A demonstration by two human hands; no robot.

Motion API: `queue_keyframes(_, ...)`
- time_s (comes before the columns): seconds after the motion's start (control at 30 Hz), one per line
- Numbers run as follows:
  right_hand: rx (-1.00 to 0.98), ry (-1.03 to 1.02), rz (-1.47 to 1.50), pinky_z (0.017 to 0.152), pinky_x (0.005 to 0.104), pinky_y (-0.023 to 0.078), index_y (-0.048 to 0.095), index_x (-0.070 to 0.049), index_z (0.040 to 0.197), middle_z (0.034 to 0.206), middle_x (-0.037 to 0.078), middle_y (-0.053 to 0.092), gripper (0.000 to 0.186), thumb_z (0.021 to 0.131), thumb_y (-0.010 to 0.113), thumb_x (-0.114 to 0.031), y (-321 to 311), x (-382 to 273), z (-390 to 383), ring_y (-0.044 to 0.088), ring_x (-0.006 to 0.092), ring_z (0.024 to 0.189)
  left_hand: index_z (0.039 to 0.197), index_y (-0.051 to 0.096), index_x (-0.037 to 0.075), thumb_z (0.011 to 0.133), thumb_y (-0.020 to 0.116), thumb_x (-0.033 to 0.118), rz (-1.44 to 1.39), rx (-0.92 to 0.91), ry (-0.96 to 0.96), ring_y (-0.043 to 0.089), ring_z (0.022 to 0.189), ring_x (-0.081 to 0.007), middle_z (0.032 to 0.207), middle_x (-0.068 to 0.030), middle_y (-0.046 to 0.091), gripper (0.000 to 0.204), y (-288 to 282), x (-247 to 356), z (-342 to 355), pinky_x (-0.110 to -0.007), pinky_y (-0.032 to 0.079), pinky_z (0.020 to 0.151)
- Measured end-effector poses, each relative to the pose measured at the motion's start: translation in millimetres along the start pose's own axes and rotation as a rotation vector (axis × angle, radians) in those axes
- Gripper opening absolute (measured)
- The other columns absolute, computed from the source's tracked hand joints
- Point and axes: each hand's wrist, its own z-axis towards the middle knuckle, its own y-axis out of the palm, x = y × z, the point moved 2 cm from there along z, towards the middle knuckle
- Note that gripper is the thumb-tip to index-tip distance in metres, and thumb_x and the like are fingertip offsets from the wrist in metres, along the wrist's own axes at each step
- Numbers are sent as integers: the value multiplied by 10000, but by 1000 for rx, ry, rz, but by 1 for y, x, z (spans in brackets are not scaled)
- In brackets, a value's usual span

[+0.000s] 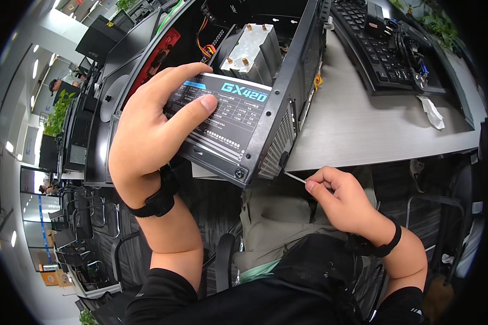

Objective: Unscrewing and removing a power supply unit from a computer tower case.

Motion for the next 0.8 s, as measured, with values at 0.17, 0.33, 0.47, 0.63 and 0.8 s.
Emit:
queue_keyframes(0.17, -91, 251, 134, 609, 282, 488, 703, 40, 1034, 803, 48, 681, 226, 1033, 670, -184, -2, 8, 7, 577, 92, 664, 1265, 716, 3, 885, 767, 334, 36, -8, -3, 691, 1025, -287, 1116, -173, 731, 506, -1, -1, 1, -359, 505, 935)
queue_keyframes(0.33, -125, 374, 476, 611, 274, 474, 693, 36, 1055, 786, 19, 666, 228, 1037, 663, -188, 3, 17, 8, 559, 73, 664, 1284, 712, 16, 899, 762, 360, 11, -27, -42, 705, 961, -252, 1064, -155, 750, 519, -1, -1, 4, -351, 522, 883)
queue_keyframes(0.47, -57, 153, 169, 614, 281, 479, 699, 25, 1081, 769, 23, 673, 219, 1024, 680, -186, 10, 19, 1, 572, 87, 660, 1361, 668, 20, 896, 765, 414, 10, -17, -128, 713, 909, -234, 1021, -153, 763, 617, -1, -3, 3, -354, 532, 853)
queue_keyframes(0.63, 60, -63, 77, 619, 288, 475, 702, 29, 1055, 760, 70, 691, 205, 986, 726, -163, -4, 17, -16, 591, 100, 662, 1416, 623, 3, 848, 783, 506, 125, 0, -189, 716, 949, -243, 1047, -181, 761, 776, -3, -4, 4, -357, 529, 894)
queue_keyframes(0.8, 273, -306, -4, 620, 243, 441, 682, 21, 1034, 756, 14, 673, 144, 958, 748, -82, -29, 9, -18, 562, 48, 681, 1436, 604, 9, 818, 840, 440, -61, -115, -171, 687, 1016, -193, 1084, -123, 740, 790, -3, 1, 5, -331, 510, 954)
